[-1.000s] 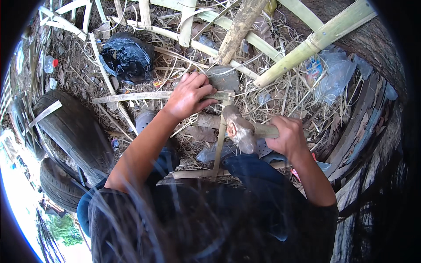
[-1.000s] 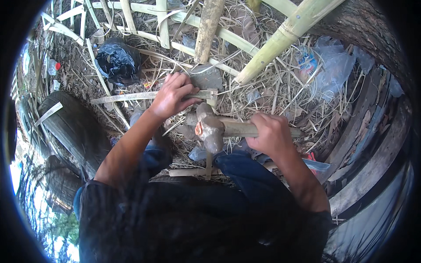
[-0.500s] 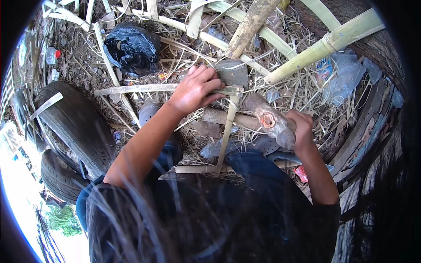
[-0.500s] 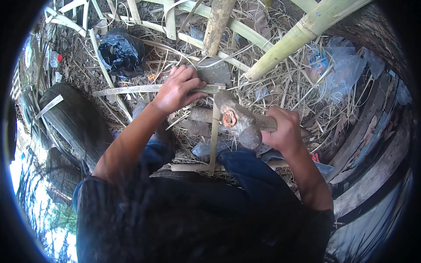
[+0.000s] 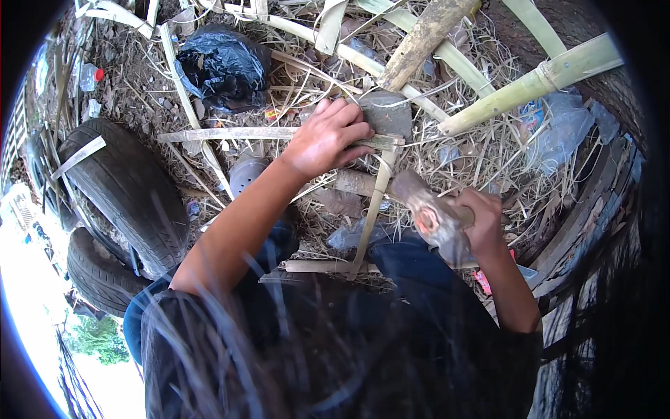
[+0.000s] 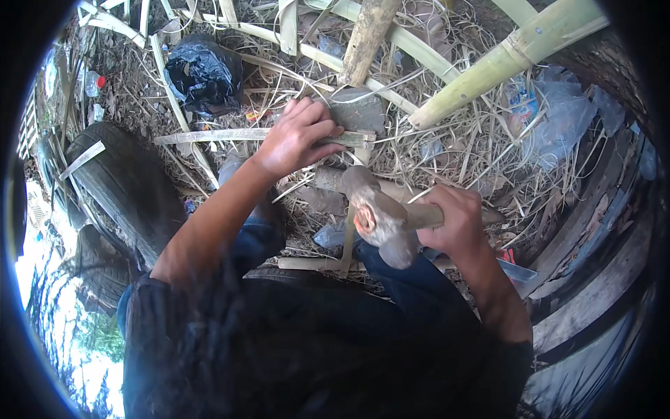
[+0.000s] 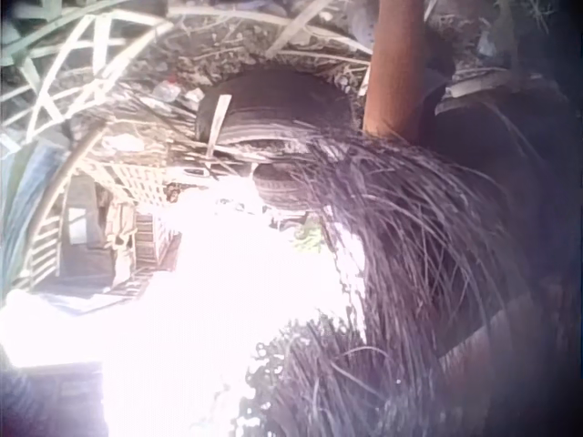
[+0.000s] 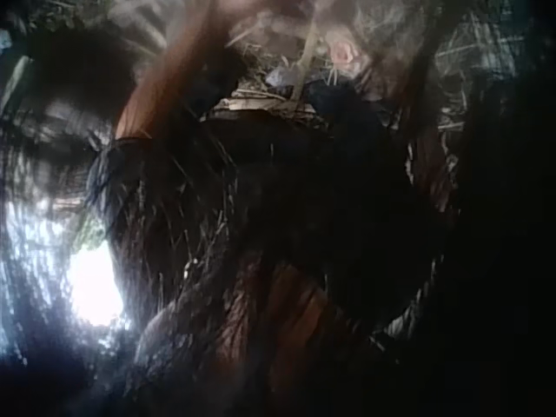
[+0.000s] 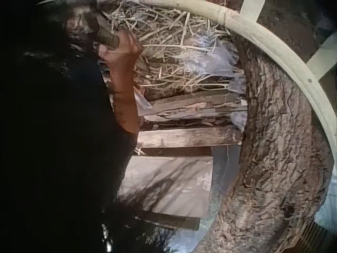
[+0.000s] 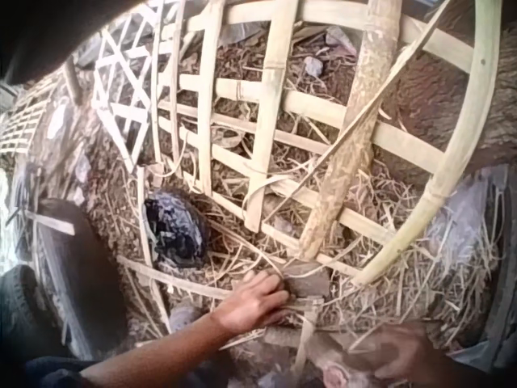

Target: The person constructs a lattice structure by hammering nails into bamboo strips at intersection points, using a metal block as a support surface.

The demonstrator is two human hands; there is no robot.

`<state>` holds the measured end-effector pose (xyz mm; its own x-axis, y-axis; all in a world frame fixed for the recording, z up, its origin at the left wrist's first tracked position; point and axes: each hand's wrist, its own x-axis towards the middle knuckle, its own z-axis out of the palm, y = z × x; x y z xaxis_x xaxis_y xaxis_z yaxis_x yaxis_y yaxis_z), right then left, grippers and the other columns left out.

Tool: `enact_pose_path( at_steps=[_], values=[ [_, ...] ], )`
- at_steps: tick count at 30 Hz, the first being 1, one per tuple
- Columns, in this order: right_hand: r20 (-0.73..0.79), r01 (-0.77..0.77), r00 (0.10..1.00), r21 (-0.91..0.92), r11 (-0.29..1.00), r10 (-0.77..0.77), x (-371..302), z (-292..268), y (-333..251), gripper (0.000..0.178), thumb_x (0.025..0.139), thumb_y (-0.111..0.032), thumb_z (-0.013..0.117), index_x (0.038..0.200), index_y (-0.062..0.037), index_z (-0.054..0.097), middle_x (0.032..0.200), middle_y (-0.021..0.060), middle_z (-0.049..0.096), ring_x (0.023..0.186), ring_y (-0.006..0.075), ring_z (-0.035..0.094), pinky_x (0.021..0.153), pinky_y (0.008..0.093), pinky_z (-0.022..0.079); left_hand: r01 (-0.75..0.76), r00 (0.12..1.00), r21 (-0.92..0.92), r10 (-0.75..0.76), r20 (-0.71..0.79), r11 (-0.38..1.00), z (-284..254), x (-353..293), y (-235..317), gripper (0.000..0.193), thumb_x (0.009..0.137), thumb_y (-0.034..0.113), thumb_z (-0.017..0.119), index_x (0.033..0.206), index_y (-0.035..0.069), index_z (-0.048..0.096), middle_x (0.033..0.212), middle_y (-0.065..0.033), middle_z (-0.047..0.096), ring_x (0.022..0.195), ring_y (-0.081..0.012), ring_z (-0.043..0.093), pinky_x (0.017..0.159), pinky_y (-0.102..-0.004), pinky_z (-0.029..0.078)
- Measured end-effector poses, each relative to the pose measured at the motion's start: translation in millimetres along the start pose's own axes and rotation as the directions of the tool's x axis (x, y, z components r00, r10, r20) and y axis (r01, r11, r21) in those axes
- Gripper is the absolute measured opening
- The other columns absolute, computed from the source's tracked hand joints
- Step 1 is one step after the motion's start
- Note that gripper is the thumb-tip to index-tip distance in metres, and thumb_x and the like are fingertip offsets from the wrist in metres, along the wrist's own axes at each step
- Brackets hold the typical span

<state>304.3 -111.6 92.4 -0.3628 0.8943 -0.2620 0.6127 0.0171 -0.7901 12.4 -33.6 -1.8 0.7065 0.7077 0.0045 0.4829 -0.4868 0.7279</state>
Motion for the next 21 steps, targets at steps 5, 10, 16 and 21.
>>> enact_pose_path(
  at_steps=[5,10,16,21],
  values=[
    [0.014,-0.185,0.98,-0.279,0.942,0.197,8,21,31,0.017,0.064,-0.011,0.07,0.073,0.0002,0.06,0.072,0.0193,0.063,0.063,0.0359,0.064,0.054,0.0422,0.049,0.011,1.0,-0.021,-0.011,0.02,1.0,-2,-4,-2,0.028,0.07,0.026,0.079,0.091,0.012,0.067,0.086,-0.0045,0.051,0.085,-0.0244,0.051,0.076,-0.037,0.038],
    [-0.071,0.011,0.997,0.007,1.0,-0.01,-2,2,26,0.021,0.069,-0.011,0.069,0.084,0.0034,0.065,0.07,0.0196,0.061,0.061,0.0356,0.063,0.059,0.0401,0.051,-0.018,1.0,-0.009,0.018,-0.012,1.0,2,-1,-2,0.029,0.069,0.026,0.08,0.09,0.011,0.067,0.087,-0.0046,0.051,0.085,-0.0245,0.05,0.075,-0.0371,0.038],
    [-0.047,-0.169,0.985,-0.096,0.981,0.165,13,13,28,0.017,0.071,-0.01,0.068,0.079,0.0024,0.061,0.068,0.0183,0.06,0.06,0.0357,0.062,0.058,0.0387,0.05,-0.003,1.0,0.009,0.004,-0.004,1.0,1,-2,-2,0.03,0.068,0.025,0.08,0.09,0.011,0.067,0.088,-0.0045,0.052,0.086,-0.0241,0.05,0.075,-0.0366,0.037],
    [-0.223,-0.092,0.967,0.128,0.987,0.119,15,14,28,0.013,0.071,-0.009,0.067,0.078,0.0022,0.063,0.068,0.0215,0.062,0.065,0.0412,0.063,0.058,0.043,0.051,-0.014,1.0,-0.003,0.014,0.003,1.0,1,2,-3,0.03,0.068,0.026,0.08,0.091,0.011,0.067,0.09,-0.0043,0.052,0.087,-0.0242,0.05,0.076,-0.0362,0.037]
  ],
)
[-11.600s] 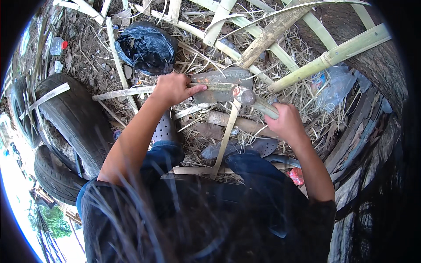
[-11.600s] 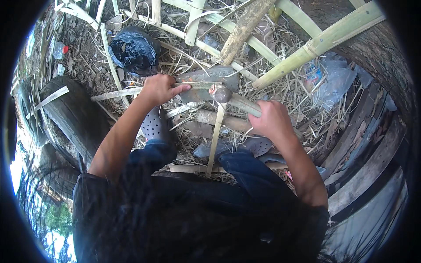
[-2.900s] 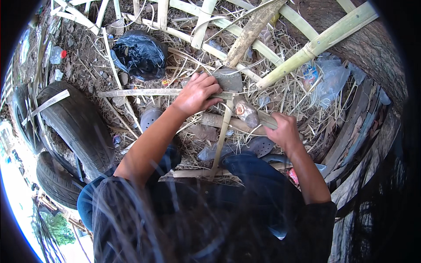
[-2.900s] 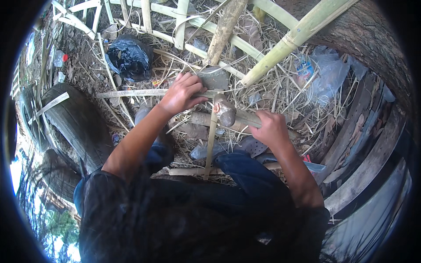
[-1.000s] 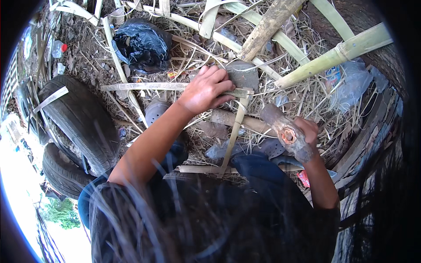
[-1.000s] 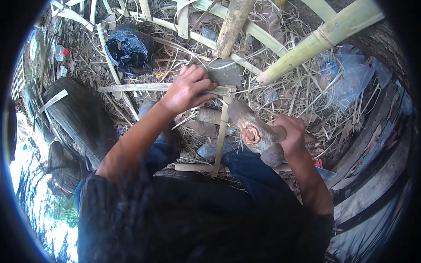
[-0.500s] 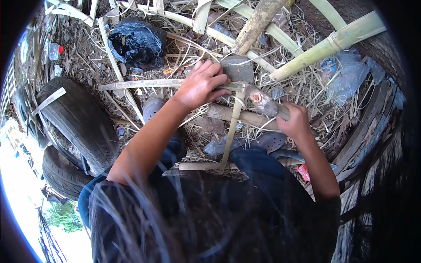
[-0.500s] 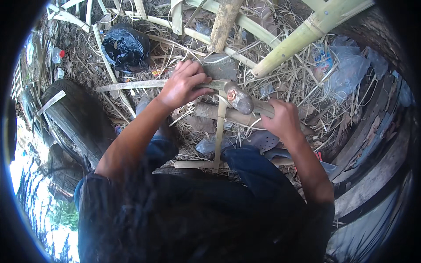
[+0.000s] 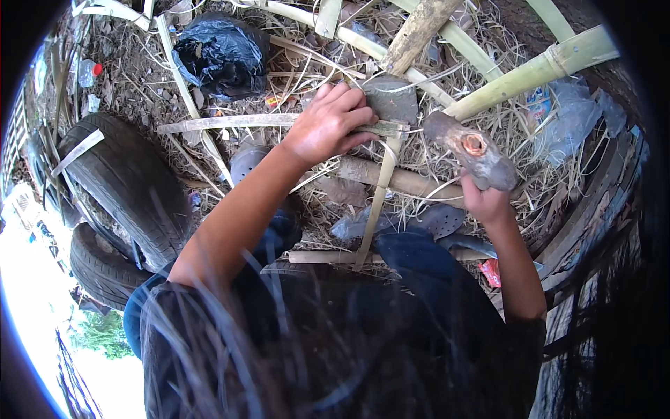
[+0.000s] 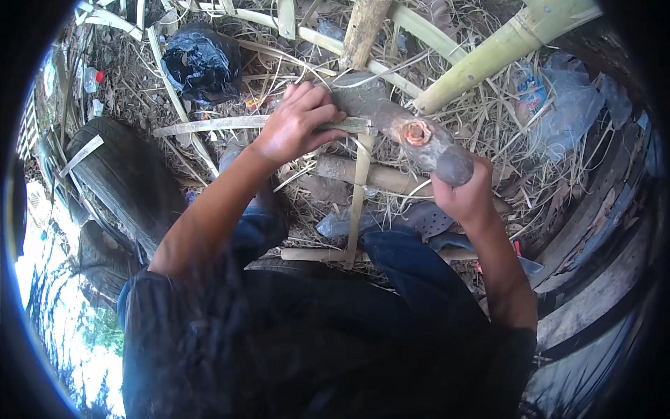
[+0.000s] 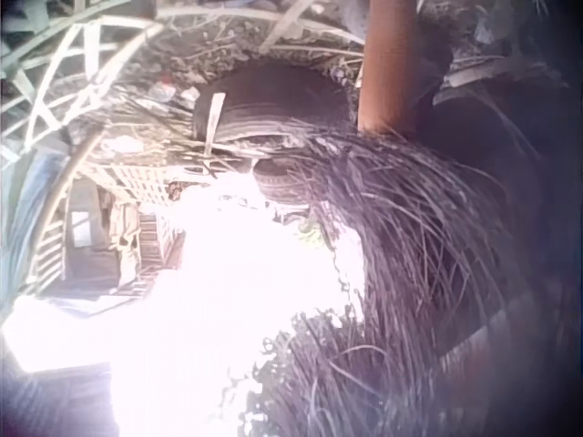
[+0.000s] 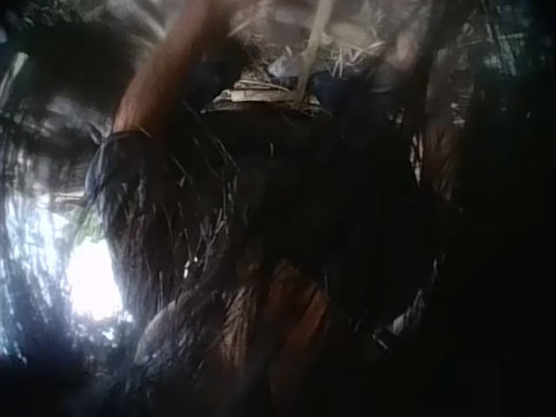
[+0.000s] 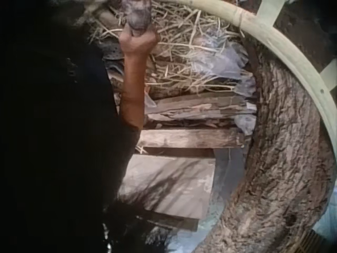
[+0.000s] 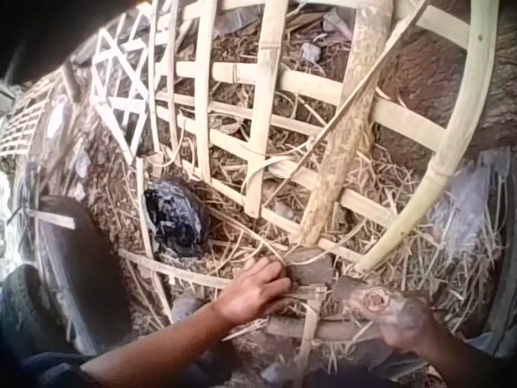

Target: The person constructs a lattice structure by hammering nails into bamboo strips at intersection points, using a metal block as a support surface.

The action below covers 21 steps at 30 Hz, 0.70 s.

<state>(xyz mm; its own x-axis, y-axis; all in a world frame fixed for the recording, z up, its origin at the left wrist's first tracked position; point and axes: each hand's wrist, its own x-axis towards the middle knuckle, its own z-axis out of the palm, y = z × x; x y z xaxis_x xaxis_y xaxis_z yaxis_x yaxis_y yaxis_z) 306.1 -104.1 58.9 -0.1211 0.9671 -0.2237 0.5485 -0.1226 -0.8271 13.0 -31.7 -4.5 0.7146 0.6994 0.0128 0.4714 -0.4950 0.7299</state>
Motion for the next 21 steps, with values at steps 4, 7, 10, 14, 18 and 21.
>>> enact_pose_path(
  at_steps=[4,7,10,14,18,21],
  values=[
    [0.175,-0.023,0.981,-0.309,0.951,0.081,-6,3,14,0.012,0.07,-0.008,0.067,0.071,0.0002,0.058,0.06,0.015,0.057,0.056,0.0337,0.061,0.054,0.0374,0.047,-0.002,1.0,0.016,0.002,-0.004,1.0,1,-4,-2,0.03,0.068,0.026,0.08,0.091,0.011,0.067,0.088,-0.0042,0.051,0.086,-0.0243,0.05,0.076,-0.0359,0.037],
    [0.167,-0.005,0.985,-0.204,0.979,0.04,-14,-4,-4,0.015,0.069,-0.011,0.069,0.071,0.0003,0.059,0.063,0.0177,0.059,0.06,0.0363,0.062,0.055,0.0405,0.048,-0.017,1.0,0.023,0.017,-0.012,1.0,2,-7,1,0.031,0.068,0.027,0.08,0.091,0.012,0.067,0.087,-0.0039,0.051,0.085,-0.0242,0.049,0.075,-0.0356,0.037],
    [0.124,0.03,0.992,-0.078,0.997,-0.02,-14,1,8,0.015,0.069,-0.011,0.069,0.073,0.0011,0.061,0.07,0.0222,0.062,0.068,0.0411,0.064,0.059,0.0451,0.049,-0.003,1.0,-0.003,0.003,-0.006,1.0,4,-3,-2,0.031,0.067,0.028,0.08,0.09,0.012,0.067,0.087,-0.0035,0.051,0.085,-0.0235,0.05,0.075,-0.0354,0.038],
    [0.176,-0.077,0.974,-0.33,0.941,0.141,2,-3,8,0.015,0.069,-0.01,0.068,0.074,0.0021,0.061,0.068,0.0212,0.062,0.066,0.0398,0.065,0.058,0.0428,0.05,-0.015,1.0,0.046,0.016,-0.019,0.999,0,-4,-1,0.029,0.069,0.027,0.08,0.09,0.011,0.067,0.087,-0.0026,0.051,0.085,-0.0228,0.05,0.074,-0.0363,0.037],
    [0.041,0.002,0.999,-0.013,1.0,-0.001,-10,1,17,0.014,0.071,-0.008,0.066,0.08,0.002,0.063,0.07,0.0227,0.062,0.068,0.0425,0.062,0.06,0.0436,0.05,-0.014,1.0,0.01,0.014,-0.023,1.0,2,-1,-2,0.029,0.069,0.028,0.079,0.089,0.012,0.066,0.087,-0.0028,0.051,0.086,-0.0225,0.05,0.075,-0.0362,0.037],
    [0.188,-0.01,0.979,-0.323,0.946,0.074,1,1,11,0.01,0.069,-0.007,0.065,0.074,0.0002,0.059,0.066,0.0199,0.059,0.063,0.0406,0.062,0.056,0.0406,0.049,-0.016,1.0,0.029,0.017,-0.018,0.999,3,-8,-3,0.028,0.069,0.028,0.079,0.088,0.012,0.066,0.086,-0.003,0.05,0.085,-0.0226,0.05,0.075,-0.036,0.036]
  ],
)
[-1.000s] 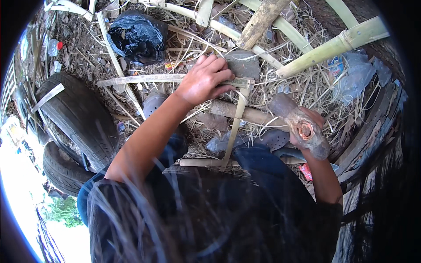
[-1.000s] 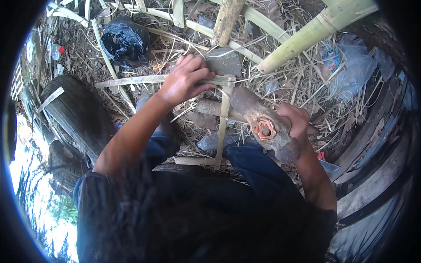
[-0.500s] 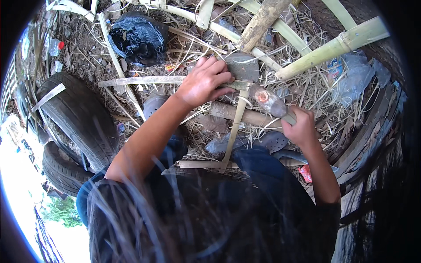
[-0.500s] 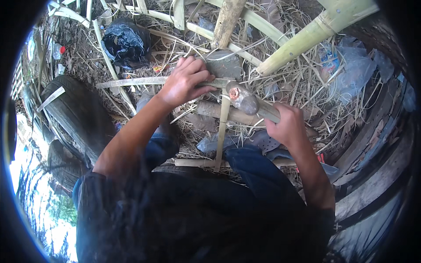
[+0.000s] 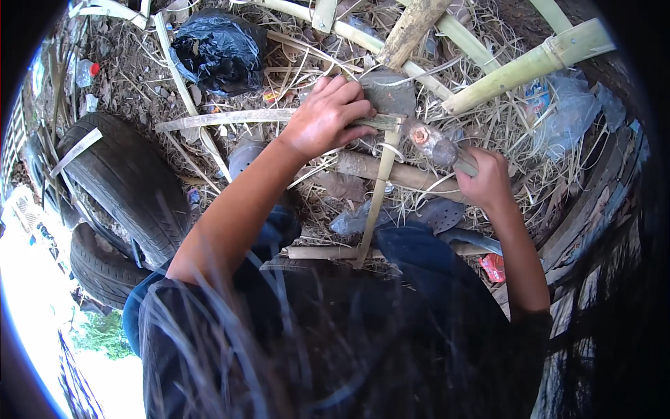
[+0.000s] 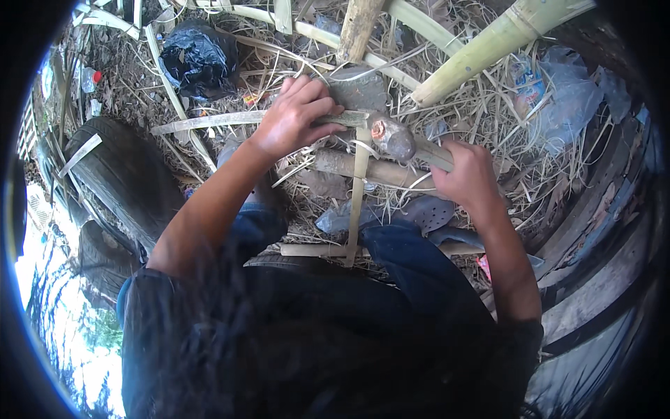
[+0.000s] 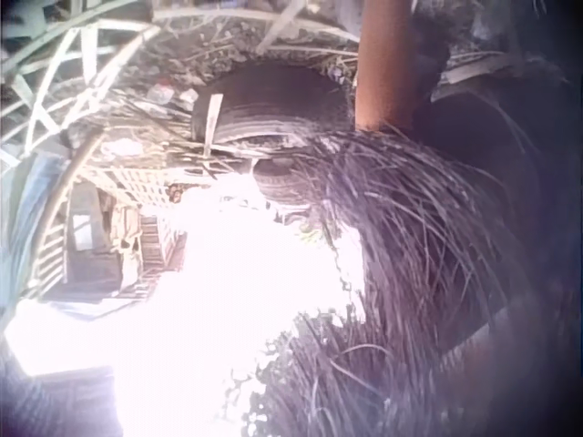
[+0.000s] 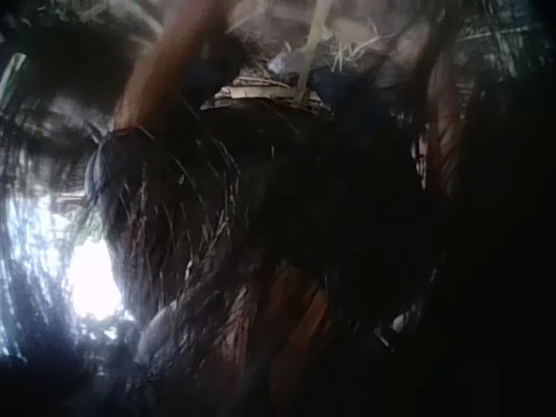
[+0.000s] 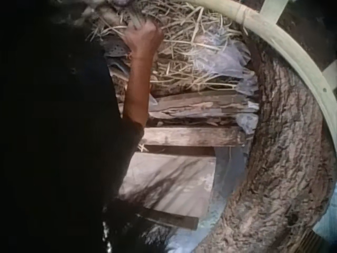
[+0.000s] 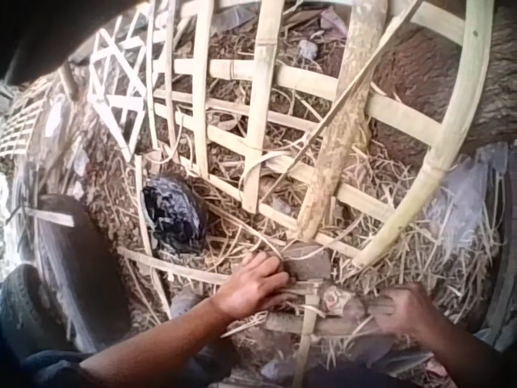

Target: The person constructs a lattice structure by hammering nails into bamboo strips at intersection points, using a metal block as a support surface.

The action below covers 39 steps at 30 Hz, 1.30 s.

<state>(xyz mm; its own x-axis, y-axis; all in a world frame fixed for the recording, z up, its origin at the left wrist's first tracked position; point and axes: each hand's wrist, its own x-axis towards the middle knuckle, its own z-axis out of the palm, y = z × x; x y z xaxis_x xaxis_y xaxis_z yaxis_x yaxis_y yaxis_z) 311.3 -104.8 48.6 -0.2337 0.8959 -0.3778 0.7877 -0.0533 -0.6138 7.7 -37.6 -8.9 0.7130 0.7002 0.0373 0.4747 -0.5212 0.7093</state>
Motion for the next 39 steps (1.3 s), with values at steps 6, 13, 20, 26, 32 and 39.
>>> enact_pose_path(
  at_steps=[6,13,20,26,32,39],
  values=[
    [-0.001,0.04,0.999,0.039,0.998,-0.04,3,2,7,0.011,0.07,-0.008,0.064,0.077,0.0011,0.062,0.069,0.0214,0.061,0.066,0.0412,0.062,0.058,0.0429,0.049,0.008,1.0,-0.012,-0.008,-0.009,1.0,1,6,-3,0.03,0.069,0.03,0.08,0.087,0.011,0.066,0.086,-0.0036,0.05,0.085,-0.0233,0.049,0.075,-0.0361,0.036],
    [-0.021,0.063,0.998,0.128,0.99,-0.061,-1,-6,3,0.014,0.068,-0.01,0.065,0.077,0.0007,0.062,0.073,0.0217,0.062,0.069,0.0405,0.063,0.061,0.0447,0.05,-0.006,1.0,0.003,0.006,0.001,1.0,2,6,1,0.03,0.069,0.031,0.079,0.088,0.012,0.066,0.087,-0.0031,0.051,0.085,-0.0234,0.049,0.075,-0.036,0.037],
    [-0.01,0.111,0.994,0.133,0.985,-0.111,1,-14,-4,0.016,0.069,-0.013,0.07,0.072,-0.0005,0.059,0.066,0.0192,0.059,0.065,0.0393,0.062,0.057,0.0444,0.048,-0.013,1.0,0.007,0.013,0.0,1.0,1,4,-2,0.03,0.069,0.03,0.079,0.089,0.012,0.065,0.087,-0.0031,0.05,0.085,-0.0228,0.049,0.076,-0.036,0.036],
    [-0.039,0.097,0.995,0.089,0.991,-0.093,2,-3,13,0.019,0.068,-0.015,0.069,0.07,-0.0006,0.057,0.065,0.0195,0.057,0.062,0.0403,0.06,0.056,0.0444,0.047,-0.014,1.0,0.024,0.013,0.002,1.0,2,4,-1,0.033,0.067,0.028,0.08,0.092,0.013,0.067,0.089,-0.0023,0.052,0.087,-0.023,0.05,0.08,-0.0369,0.037],
    [-0.078,0.067,0.995,0.03,0.997,-0.065,1,-7,7,0.02,0.068,-0.015,0.069,0.069,-0.0007,0.055,0.065,0.0193,0.058,0.062,0.0402,0.061,0.056,0.0443,0.047,-0.024,1.0,0.025,0.024,-0.002,0.999,0,10,-2,0.031,0.068,0.029,0.08,0.09,0.013,0.066,0.088,-0.0025,0.051,0.087,-0.0229,0.05,0.077,-0.0365,0.036],
    [0.026,0.022,0.999,-0.03,0.999,-0.021,-3,-8,-6,0.014,0.068,-0.013,0.067,0.071,-0.0017,0.059,0.065,0.0196,0.06,0.063,0.04,0.062,0.058,0.045,0.049,-0.012,1.0,0.005,0.012,0.002,1.0,1,0,2,0.032,0.066,0.03,0.08,0.089,0.012,0.066,0.087,-0.0027,0.051,0.086,-0.0231,0.05,0.077,-0.0356,0.036]
  ],
)
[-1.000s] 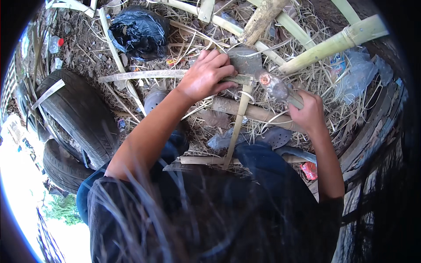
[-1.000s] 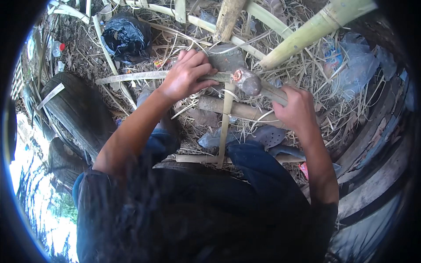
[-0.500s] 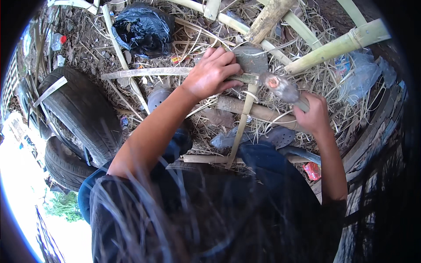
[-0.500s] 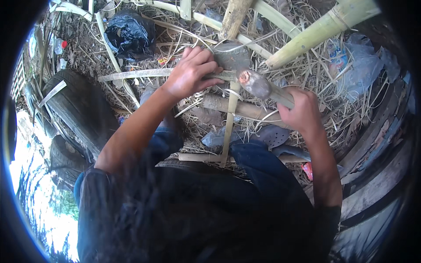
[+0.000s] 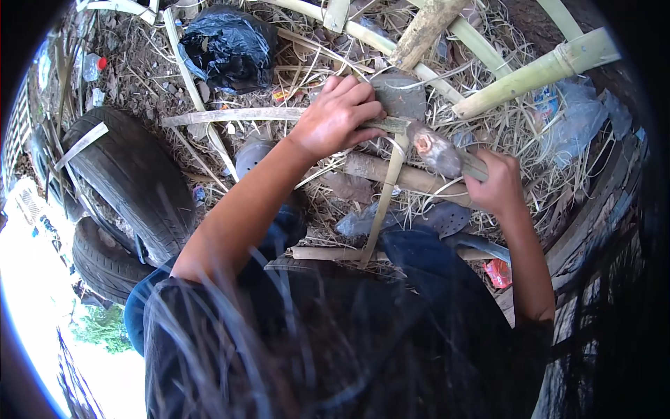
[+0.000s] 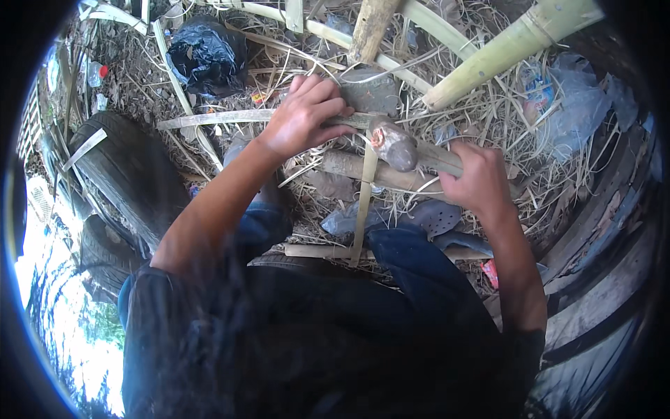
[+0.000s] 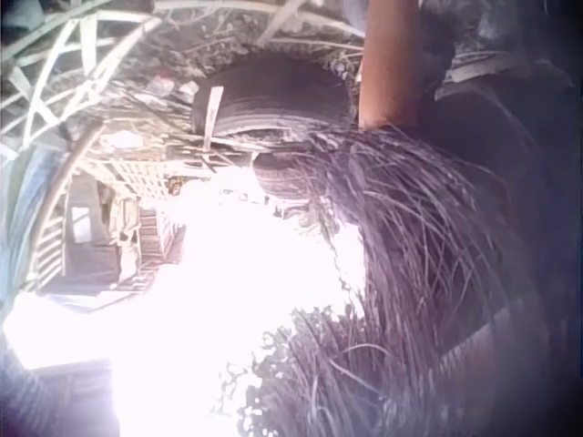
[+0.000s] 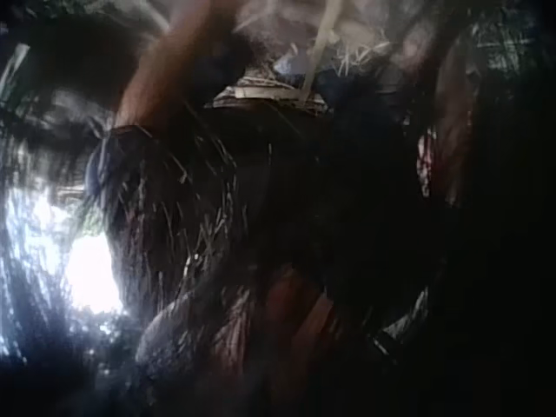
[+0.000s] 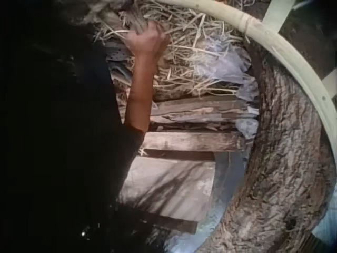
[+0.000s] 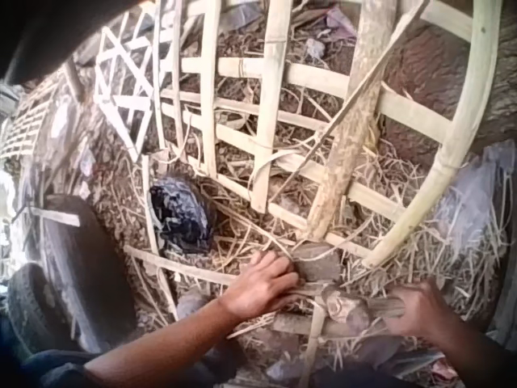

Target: The person constructs a lattice structure by hammering nails into bamboo strips at intersection points, using a metal block as a support surface.

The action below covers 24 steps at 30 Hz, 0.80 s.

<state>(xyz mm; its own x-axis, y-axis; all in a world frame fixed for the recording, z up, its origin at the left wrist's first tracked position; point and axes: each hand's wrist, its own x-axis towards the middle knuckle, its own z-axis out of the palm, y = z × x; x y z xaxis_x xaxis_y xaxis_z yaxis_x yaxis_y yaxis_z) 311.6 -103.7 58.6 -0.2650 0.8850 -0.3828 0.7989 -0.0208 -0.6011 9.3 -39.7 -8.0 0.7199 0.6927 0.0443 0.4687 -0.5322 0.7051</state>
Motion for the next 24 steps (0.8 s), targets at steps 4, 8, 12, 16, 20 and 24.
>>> enact_pose_path(
  at_steps=[4,8,12,16,20,24],
  values=[
    [0.038,-0.059,0.997,-0.097,0.994,0.063,9,3,6,0.012,0.068,-0.011,0.066,0.07,-0.0019,0.059,0.065,0.0194,0.06,0.064,0.0392,0.063,0.058,0.0447,0.05,0.023,1.0,0.018,-0.024,0.015,1.0,-1,4,-4,0.031,0.067,0.031,0.08,0.088,0.013,0.066,0.089,-0.0023,0.052,0.087,-0.0229,0.05,0.079,-0.0366,0.036],
    [-0.07,-0.02,0.997,0.07,0.997,0.025,-5,-4,4,0.015,0.068,-0.013,0.067,0.072,-0.0011,0.06,0.067,0.0206,0.061,0.066,0.041,0.062,0.059,0.0447,0.05,0.001,1.0,0.022,-0.001,0.01,1.0,2,5,-3,0.03,0.068,0.03,0.079,0.09,0.013,0.066,0.09,-0.0023,0.053,0.088,-0.0228,0.051,0.079,-0.0364,0.036],
    [0.018,-0.004,1.0,-0.117,0.993,0.006,10,5,16,0.022,0.066,-0.014,0.074,0.069,-0.0018,0.056,0.065,0.0174,0.058,0.059,0.039,0.06,0.054,0.0428,0.047,0.014,1.0,0.011,-0.015,0.01,1.0,-1,3,-7,0.031,0.067,0.03,0.079,0.089,0.012,0.065,0.09,-0.003,0.053,0.09,-0.0237,0.05,0.079,-0.0374,0.036],
    [0.054,0.021,0.998,0.147,0.989,-0.029,-5,-15,-4,0.018,0.068,-0.014,0.071,0.07,-0.0016,0.059,0.067,0.0188,0.059,0.062,0.0391,0.06,0.056,0.0443,0.047,0.01,1.0,0.031,-0.01,0.005,0.999,3,1,1,0.031,0.067,0.03,0.08,0.089,0.012,0.065,0.089,-0.0034,0.052,0.088,-0.0248,0.051,0.08,-0.0367,0.037],
    [0.038,0.053,0.998,-0.091,0.995,-0.049,6,-4,11,0.021,0.066,-0.013,0.073,0.069,-0.0015,0.056,0.063,0.0171,0.057,0.059,0.0373,0.06,0.054,0.0421,0.046,0.007,1.0,0.015,-0.007,-0.002,1.0,1,4,-2,0.033,0.068,0.031,0.08,0.09,0.012,0.065,0.09,-0.0037,0.052,0.09,-0.0245,0.05,0.08,-0.0375,0.036],
    [0.076,0.026,0.996,0.154,0.988,-0.038,5,-4,6,0.013,0.068,-0.009,0.066,0.071,0.0,0.058,0.066,0.0202,0.059,0.064,0.0398,0.062,0.057,0.0448,0.048,0.032,0.999,0.017,-0.032,0.002,0.999,0,6,-6,0.034,0.066,0.032,0.081,0.086,0.011,0.063,0.09,-0.0046,0.053,0.089,-0.0253,0.05,0.079,-0.0368,0.037]
  ],
)
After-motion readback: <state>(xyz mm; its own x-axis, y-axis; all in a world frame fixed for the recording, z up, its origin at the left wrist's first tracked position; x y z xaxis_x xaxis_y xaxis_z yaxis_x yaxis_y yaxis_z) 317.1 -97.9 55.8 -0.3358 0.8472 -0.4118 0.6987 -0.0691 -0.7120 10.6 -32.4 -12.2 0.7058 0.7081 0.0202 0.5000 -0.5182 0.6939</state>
